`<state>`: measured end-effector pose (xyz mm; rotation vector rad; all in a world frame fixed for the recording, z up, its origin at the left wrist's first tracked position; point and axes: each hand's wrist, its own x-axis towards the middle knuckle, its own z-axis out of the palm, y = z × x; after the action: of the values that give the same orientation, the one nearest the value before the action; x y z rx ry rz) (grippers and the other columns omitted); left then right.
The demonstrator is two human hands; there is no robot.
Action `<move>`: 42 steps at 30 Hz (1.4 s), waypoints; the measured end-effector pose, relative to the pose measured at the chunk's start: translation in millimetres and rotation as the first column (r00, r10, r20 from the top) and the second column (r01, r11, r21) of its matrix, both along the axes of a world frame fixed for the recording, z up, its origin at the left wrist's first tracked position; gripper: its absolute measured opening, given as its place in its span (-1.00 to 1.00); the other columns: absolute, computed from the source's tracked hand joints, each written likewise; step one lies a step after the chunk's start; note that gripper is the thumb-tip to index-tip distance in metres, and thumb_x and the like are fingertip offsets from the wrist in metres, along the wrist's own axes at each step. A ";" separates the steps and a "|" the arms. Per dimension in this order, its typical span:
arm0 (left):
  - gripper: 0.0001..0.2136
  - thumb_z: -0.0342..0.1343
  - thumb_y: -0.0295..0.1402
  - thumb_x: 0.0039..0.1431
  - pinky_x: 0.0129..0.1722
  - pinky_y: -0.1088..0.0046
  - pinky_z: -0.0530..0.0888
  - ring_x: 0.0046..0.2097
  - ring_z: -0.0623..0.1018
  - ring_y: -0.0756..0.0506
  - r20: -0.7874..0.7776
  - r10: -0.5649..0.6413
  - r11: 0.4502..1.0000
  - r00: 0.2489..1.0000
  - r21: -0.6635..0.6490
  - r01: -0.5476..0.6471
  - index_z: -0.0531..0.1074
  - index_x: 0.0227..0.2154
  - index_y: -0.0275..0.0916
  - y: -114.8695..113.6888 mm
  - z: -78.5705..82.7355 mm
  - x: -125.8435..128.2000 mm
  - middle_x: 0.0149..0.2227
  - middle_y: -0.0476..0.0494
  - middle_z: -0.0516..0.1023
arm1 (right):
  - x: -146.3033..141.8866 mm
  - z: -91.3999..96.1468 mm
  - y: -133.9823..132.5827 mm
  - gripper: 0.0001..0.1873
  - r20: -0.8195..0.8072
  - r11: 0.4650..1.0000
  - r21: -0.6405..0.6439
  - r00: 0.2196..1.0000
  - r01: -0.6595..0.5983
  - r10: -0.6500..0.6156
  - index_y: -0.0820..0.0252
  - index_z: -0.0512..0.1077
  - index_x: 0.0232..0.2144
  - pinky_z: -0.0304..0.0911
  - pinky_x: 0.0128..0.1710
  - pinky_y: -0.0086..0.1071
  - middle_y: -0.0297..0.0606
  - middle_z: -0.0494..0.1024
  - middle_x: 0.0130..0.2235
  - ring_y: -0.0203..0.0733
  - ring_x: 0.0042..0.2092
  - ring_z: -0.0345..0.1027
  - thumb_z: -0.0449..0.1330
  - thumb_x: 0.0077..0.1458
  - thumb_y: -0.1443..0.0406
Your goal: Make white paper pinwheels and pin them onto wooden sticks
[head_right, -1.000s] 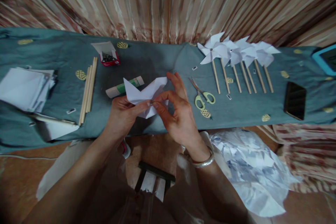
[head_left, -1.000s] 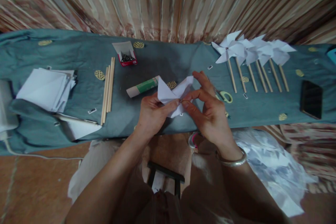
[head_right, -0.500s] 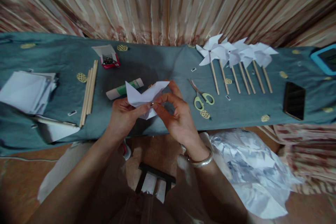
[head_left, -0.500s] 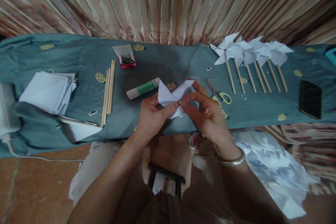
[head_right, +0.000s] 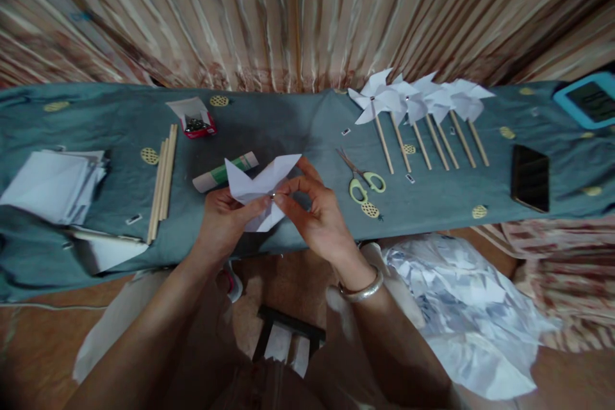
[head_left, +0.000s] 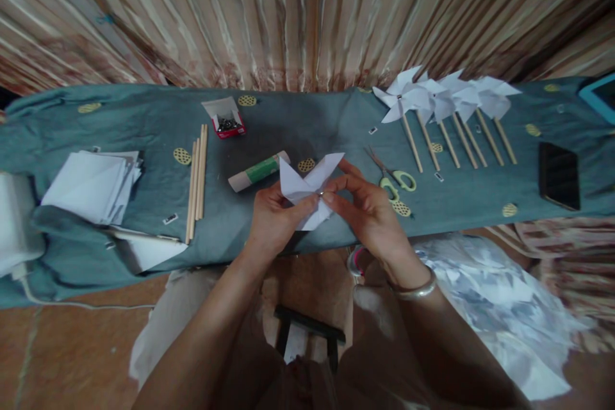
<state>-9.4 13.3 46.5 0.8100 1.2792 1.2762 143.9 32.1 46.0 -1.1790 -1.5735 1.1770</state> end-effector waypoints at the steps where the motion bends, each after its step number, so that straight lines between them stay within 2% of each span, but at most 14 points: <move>1: -0.86 0.38 -0.33 -0.21 -0.36 0.44 0.47 -0.41 0.55 -0.06 -0.001 0.002 1.000 1.000 -0.004 -0.002 0.61 -0.51 -0.21 0.0 0.0 0.1 -0.43 -0.05 0.65 | 0.0 0.0 0.0 -0.95 0.005 1.000 0.002 1.000 0.001 -0.001 0.09 0.48 -0.40 0.00 0.32 0.02 -0.17 0.42 0.19 -0.03 0.33 0.13 0.25 0.10 0.26; 7: -0.88 0.37 -0.34 -0.22 -0.37 0.45 0.45 -0.42 0.54 -0.05 0.002 0.021 1.000 1.000 -0.014 -0.021 0.61 -0.53 -0.20 0.9 -3.1 0.2 -0.45 -0.03 0.65 | -1.0 1.1 -0.2 -0.94 0.012 0.999 0.039 1.000 0.006 -0.007 0.10 0.48 -0.41 0.07 0.28 -0.02 -0.18 0.43 0.18 -0.03 0.28 0.21 0.25 0.09 0.27; 13: -0.86 0.38 -0.35 -0.24 -0.40 0.46 0.45 -0.46 0.51 -0.02 0.067 0.040 0.996 0.997 -0.079 -0.035 0.61 -0.53 -0.22 1.6 -1.7 2.5 -0.48 -0.02 0.63 | -2.6 7.1 -2.9 -0.96 0.066 0.997 0.069 0.998 0.021 -0.025 0.10 0.48 -0.40 0.05 0.29 0.00 -0.18 0.37 0.22 -0.03 0.30 0.17 0.25 0.10 0.28; 18: -0.82 0.38 -0.35 -0.26 -0.39 0.44 0.47 -0.46 0.53 -0.04 0.112 0.145 0.981 0.983 -0.145 -0.128 0.59 -0.50 -0.25 5.2 -4.3 3.2 -0.47 -0.05 0.64 | 11.3 11.4 2.5 -0.96 0.091 0.990 0.134 0.994 0.054 -0.066 0.06 0.48 -0.38 -0.01 0.32 0.08 -0.25 0.36 0.25 0.00 0.33 0.12 0.22 0.12 0.28; 21: -0.81 0.38 -0.35 -0.28 -0.35 0.44 0.48 -0.44 0.55 -0.03 0.181 0.191 0.974 0.965 -0.156 -0.163 0.58 -0.50 -0.25 7.1 -7.8 1.4 -0.46 -0.05 0.64 | 26.1 -2.2 10.2 -0.95 0.270 0.961 0.249 0.944 0.120 -0.188 0.09 0.48 -0.41 -0.08 0.33 0.15 -0.22 0.37 0.24 0.07 0.33 0.10 0.21 0.10 0.30; 24: -0.81 0.38 -0.36 -0.28 -0.33 0.47 0.47 -0.42 0.56 -0.02 0.219 0.188 0.976 0.957 -0.153 -0.156 0.58 -0.50 -0.24 7.2 -9.8 -0.4 -0.45 -0.04 0.64 | 35.6 -22.6 14.6 -0.93 0.477 0.944 0.325 0.852 0.059 -0.217 0.15 0.48 -0.43 -0.08 0.29 0.24 -0.13 0.37 0.23 0.16 0.36 0.01 0.20 0.07 0.32; 27: -0.83 0.38 -0.37 -0.27 -0.32 0.47 0.47 -0.41 0.56 -0.01 0.227 0.182 0.976 0.957 -0.158 -0.148 0.58 -0.50 -0.24 6.2 -9.5 -0.4 -0.44 -0.03 0.64 | 35.8 -29.2 13.1 -0.95 0.551 0.941 0.338 0.807 0.015 -0.211 0.19 0.48 -0.41 -0.09 0.26 0.30 -0.05 0.37 0.22 0.22 0.35 0.01 0.20 0.06 0.34; 31: -0.84 0.39 -0.36 -0.25 -0.33 0.47 0.48 -0.42 0.56 -0.01 0.249 0.174 0.976 0.953 -0.170 -0.134 0.59 -0.51 -0.23 5.3 -7.5 2.3 -0.45 -0.04 0.65 | 25.0 -7.1 5.2 -0.91 0.412 0.922 0.377 0.874 0.092 -0.256 0.10 0.49 -0.29 -0.05 0.30 0.19 -0.17 0.35 0.24 0.10 0.35 0.04 0.21 0.12 0.28; 34: -0.82 0.40 -0.37 -0.27 -0.34 0.48 0.48 -0.43 0.56 -0.01 0.275 0.168 0.976 0.947 -0.180 -0.121 0.60 -0.50 -0.25 5.1 -6.3 4.4 -0.45 -0.06 0.65 | 13.4 8.8 -1.8 -0.92 0.310 0.945 0.316 0.934 0.078 -0.181 0.08 0.49 -0.31 -0.02 0.31 0.14 -0.21 0.34 0.25 0.07 0.34 0.08 0.25 0.11 0.23; 38: -0.82 0.40 -0.37 -0.27 -0.35 0.48 0.47 -0.43 0.55 -0.01 0.286 0.147 0.979 0.947 -0.177 -0.099 0.60 -0.50 -0.24 4.6 -5.6 6.0 -0.45 -0.03 0.65 | 2.8 9.0 -7.1 -0.92 0.276 0.964 0.261 0.954 0.043 -0.117 0.08 0.49 -0.37 -0.02 0.33 0.10 -0.20 0.32 0.26 0.05 0.37 0.02 0.29 0.08 0.23; 42: -0.84 0.39 -0.37 -0.24 -0.33 0.46 0.47 -0.42 0.55 -0.02 0.279 0.133 0.981 0.951 -0.175 -0.086 0.60 -0.49 -0.23 3.6 -6.3 7.3 -0.44 -0.03 0.65 | 1.2 4.5 -8.2 -0.95 0.256 0.970 0.234 0.958 0.070 -0.131 0.07 0.48 -0.38 0.01 0.33 0.07 -0.23 0.33 0.26 0.02 0.36 0.04 0.29 0.08 0.25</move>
<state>-2.1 16.9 40.2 0.4226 1.1828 1.3068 145.2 24.0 50.5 -1.2934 -1.7719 0.7731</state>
